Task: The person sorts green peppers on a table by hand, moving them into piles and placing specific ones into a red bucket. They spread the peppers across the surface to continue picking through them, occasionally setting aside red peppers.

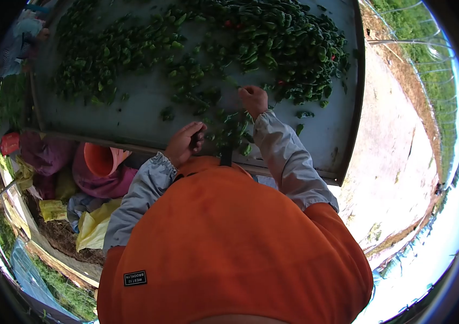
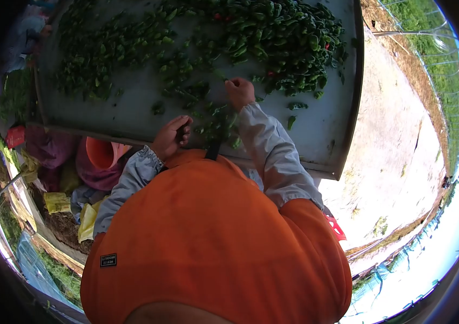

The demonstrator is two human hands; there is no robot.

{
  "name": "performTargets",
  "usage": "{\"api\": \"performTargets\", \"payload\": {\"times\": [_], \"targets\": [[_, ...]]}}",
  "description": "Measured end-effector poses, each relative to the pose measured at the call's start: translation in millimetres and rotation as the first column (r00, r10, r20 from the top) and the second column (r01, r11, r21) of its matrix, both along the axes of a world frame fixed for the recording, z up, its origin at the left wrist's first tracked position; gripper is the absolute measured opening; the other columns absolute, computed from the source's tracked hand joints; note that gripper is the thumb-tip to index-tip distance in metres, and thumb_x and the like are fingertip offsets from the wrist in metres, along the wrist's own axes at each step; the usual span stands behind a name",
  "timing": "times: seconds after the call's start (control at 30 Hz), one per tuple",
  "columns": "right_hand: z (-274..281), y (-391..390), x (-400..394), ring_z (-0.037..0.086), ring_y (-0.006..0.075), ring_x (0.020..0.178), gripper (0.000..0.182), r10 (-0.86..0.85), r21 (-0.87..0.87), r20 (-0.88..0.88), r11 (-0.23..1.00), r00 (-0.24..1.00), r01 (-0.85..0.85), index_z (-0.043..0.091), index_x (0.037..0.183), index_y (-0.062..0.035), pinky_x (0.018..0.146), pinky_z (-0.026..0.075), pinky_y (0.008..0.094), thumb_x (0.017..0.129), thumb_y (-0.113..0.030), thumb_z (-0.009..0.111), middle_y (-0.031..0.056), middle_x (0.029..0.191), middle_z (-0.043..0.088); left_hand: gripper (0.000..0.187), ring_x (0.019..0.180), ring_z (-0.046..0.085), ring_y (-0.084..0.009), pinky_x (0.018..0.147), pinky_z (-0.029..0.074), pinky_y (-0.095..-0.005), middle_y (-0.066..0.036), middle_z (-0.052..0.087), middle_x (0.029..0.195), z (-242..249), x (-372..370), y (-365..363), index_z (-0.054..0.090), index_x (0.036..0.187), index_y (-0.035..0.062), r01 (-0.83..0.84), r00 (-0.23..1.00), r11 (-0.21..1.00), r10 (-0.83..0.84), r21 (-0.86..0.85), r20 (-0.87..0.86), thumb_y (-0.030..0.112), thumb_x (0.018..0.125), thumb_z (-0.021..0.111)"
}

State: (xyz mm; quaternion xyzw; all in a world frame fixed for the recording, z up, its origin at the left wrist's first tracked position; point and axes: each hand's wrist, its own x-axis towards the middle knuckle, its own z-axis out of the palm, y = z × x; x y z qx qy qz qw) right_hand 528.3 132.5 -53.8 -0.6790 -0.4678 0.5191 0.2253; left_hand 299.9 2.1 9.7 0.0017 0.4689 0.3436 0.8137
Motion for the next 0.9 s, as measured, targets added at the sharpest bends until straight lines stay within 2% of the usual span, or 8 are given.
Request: {"api": "performTargets", "payload": {"times": [0.03, 0.3, 0.4, 0.5, 0.6, 0.7, 0.83, 0.9], "targets": [[-2.5, -2.0, 1.7, 0.062, 0.0167, 0.069, 0.022, -0.175, -0.102, -0.205, 0.982, 0.963, 0.157, 0.068, 0.088, -0.0046, 0.064, 0.048, 0.0316, 0.078, -0.024, 0.068, 0.0086, 0.075, 0.064, 0.020, 0.057, 0.045, -0.0074, 0.047, 0.035, -0.0213, 0.003, 0.047, 0.070, -1.5, 2.9, 1.9, 0.055, 0.094, 0.0097, 0.005, 1.000, 1.000, -0.005, 0.007, 0.006, 0.029, 0.096, 0.052], [42.7, -68.3, -48.3, 0.061, 0.0167, 0.068, 0.021, 0.512, 0.306, 0.031, 0.813, 0.859, -0.496, 0.067, 0.087, -0.0016, 0.063, 0.047, 0.0320, 0.082, -0.022, 0.067, 0.0063, 0.073, 0.064, 0.030, 0.057, 0.045, -0.0077, 0.047, 0.035, -0.0210, 0.002, 0.048, 0.072, -3.4, 25.2, 14.1, 0.054, 0.097, 0.0116, 0.028, 0.999, 0.996, -0.032, 0.084, 0.044, 0.040, 0.099, 0.045], [38.7, -51.6, -47.5, 0.064, 0.0272, 0.076, 0.022, 0.435, -0.026, -0.365, 0.879, 0.823, -0.476, 0.068, 0.091, -0.0050, 0.069, 0.050, 0.0363, 0.081, -0.024, 0.065, 0.0125, 0.079, 0.065, 0.029, 0.055, 0.043, -0.0074, 0.043, 0.031, -0.0200, 0.002, 0.045, 0.071, -14.5, 14.9, 4.3, 0.054, 0.096, 0.0114, -0.079, 0.992, 0.996, 0.076, 0.035, 0.098, 0.038, 0.099, 0.044], [21.0, -20.9, -49.8, 0.063, 0.0329, 0.085, 0.024, 0.255, 0.148, 0.183, 0.948, 0.950, -0.283, 0.069, 0.096, -0.0071, 0.075, 0.050, 0.0398, 0.081, -0.025, 0.063, 0.0154, 0.088, 0.066, 0.025, 0.053, 0.039, -0.0066, 0.039, 0.026, -0.0205, 0.004, 0.041, 0.068, -25.5, -1.8, -9.3, 0.053, 0.094, 0.0100, -0.170, 0.984, 0.985, 0.169, 0.013, 0.049, 0.033, 0.100, 0.044], [5.3, 3.6, -54.6, 0.063, 0.0327, 0.090, 0.027, 0.285, 0.146, 0.397, 0.919, 0.872, -0.367, 0.068, 0.100, -0.0078, 0.078, 0.050, 0.0418, 0.080, -0.025, 0.063, 0.0155, 0.094, 0.066, 0.023, 0.053, 0.040, -0.0068, 0.040, 0.027, -0.0202, 0.004, 0.041, 0.067, -19.1, -14.5, -17.5, 0.052, 0.092, 0.0093, -0.115, 0.993, 0.993, 0.115, 0.003, 0.027, 0.030, 0.099, 0.046], [-10.8, 19.4, -46.8, 0.065, 0.0235, 0.076, 0.031, 0.431, 0.113, 0.312, 0.868, 0.847, -0.483, 0.066, 0.100, -0.0033, 0.068, 0.050, 0.0348, 0.080, -0.028, 0.067, 0.0115, 0.080, 0.067, 0.023, 0.054, 0.040, -0.0070, 0.041, 0.028, -0.0206, 0.004, 0.041, 0.067, -5.6, -15.2, -22.4, 0.051, 0.089, 0.0090, -0.063, 0.998, 0.998, 0.064, 0.015, -0.011, 0.029, 0.099, 0.046], [13.2, 20.5, -29.5, 0.055, 0.0103, 0.065, 0.033, -0.056, -0.137, -0.261, 0.990, 0.964, 0.021, 0.066, 0.093, 0.0000, 0.064, 0.045, 0.0266, 0.083, -0.031, 0.068, 0.0039, 0.069, 0.059, 0.025, 0.055, 0.041, -0.0069, 0.042, 0.029, -0.0205, 0.003, 0.042, 0.067, -2.8, -13.2, -28.7, 0.051, 0.090, 0.0098, -0.082, 0.996, 0.997, 0.082, 0.009, 0.029, 0.034, 0.098, 0.048], [27.9, 5.6, -27.6, 0.054, 0.0109, 0.064, 0.031, 0.055, -0.049, -0.300, 0.996, 0.952, -0.072, 0.066, 0.093, -0.0004, 0.063, 0.045, 0.0277, 0.083, -0.029, 0.069, 0.0038, 0.070, 0.060, 0.028, 0.056, 0.041, -0.0068, 0.043, 0.030, -0.0203, 0.004, 0.042, 0.067, -2.7, -10.1, -27.1, 0.052, 0.090, 0.0102, -0.064, 0.996, 0.998, 0.062, 0.021, 0.060, 0.037, 0.097, 0.050]]}}
